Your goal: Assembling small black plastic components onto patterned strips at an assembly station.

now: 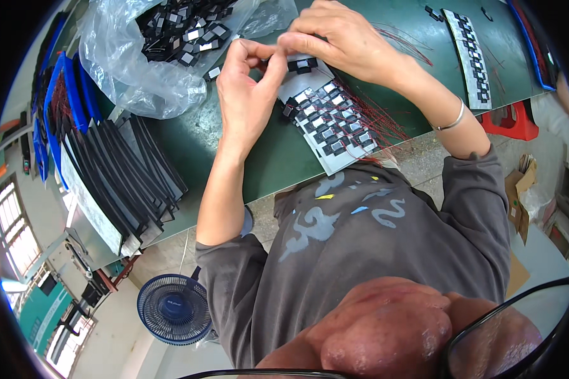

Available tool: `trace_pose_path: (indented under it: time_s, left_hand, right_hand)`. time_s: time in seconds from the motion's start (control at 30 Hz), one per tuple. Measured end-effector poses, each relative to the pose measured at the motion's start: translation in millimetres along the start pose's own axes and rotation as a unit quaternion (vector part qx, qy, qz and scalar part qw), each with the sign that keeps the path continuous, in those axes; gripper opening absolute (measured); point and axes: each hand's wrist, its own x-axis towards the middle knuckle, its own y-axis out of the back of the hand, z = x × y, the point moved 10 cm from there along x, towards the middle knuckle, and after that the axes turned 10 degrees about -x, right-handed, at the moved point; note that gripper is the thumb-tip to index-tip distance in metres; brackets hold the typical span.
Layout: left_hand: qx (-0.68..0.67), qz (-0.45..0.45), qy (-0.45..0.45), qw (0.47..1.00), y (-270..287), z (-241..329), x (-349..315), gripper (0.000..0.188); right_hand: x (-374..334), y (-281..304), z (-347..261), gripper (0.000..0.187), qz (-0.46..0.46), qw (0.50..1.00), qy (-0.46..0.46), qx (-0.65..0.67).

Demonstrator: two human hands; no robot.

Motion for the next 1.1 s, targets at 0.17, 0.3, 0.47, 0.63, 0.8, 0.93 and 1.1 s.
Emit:
trace_pose_path:
  time_s: [0.17, 0.3, 0.47, 0.63, 0.8, 0.93, 1.1]
  left_hand:
    - [-0.127, -0.104, 0.159, 0.974, -15, -21, -8, 0.019]
    - [-0.162, -0.178, 0.226, 0.944, -28, -25, -19, 0.028]
    - [-0.18, -0.217, 0.279, 0.918, -40, -29, -27, 0.028]
    - [-0.157, -0.206, 0.258, 0.931, -39, -30, -25, 0.026]
    - [-0.171, -0.174, 0.277, 0.929, -36, -34, -23, 0.023]
    - [-0.254, -0.146, 0.299, 0.908, -35, -35, -23, 0.021]
    - [-0.275, -0.135, 0.306, 0.901, -34, -35, -22, 0.021]
  right_hand:
    - [-5, -30, 14, 0.021, -0.071, 0.992, -0.075, 0.076]
    - [-6, -13, 18, 0.018, 0.004, 0.997, -0.039, 0.064]
    - [-6, -16, 8, 0.012, -0.008, 0.996, 0.037, 0.087]
    - [-7, -18, 11, 0.013, -0.014, 0.994, 0.005, 0.105]
    - [-11, -20, 14, 0.013, -0.028, 0.992, -0.026, 0.124]
    - [-10, -12, 8, 0.013, -0.007, 0.992, -0.026, 0.126]
    - [-11, -12, 8, 0.012, 0.003, 0.992, -0.032, 0.124]
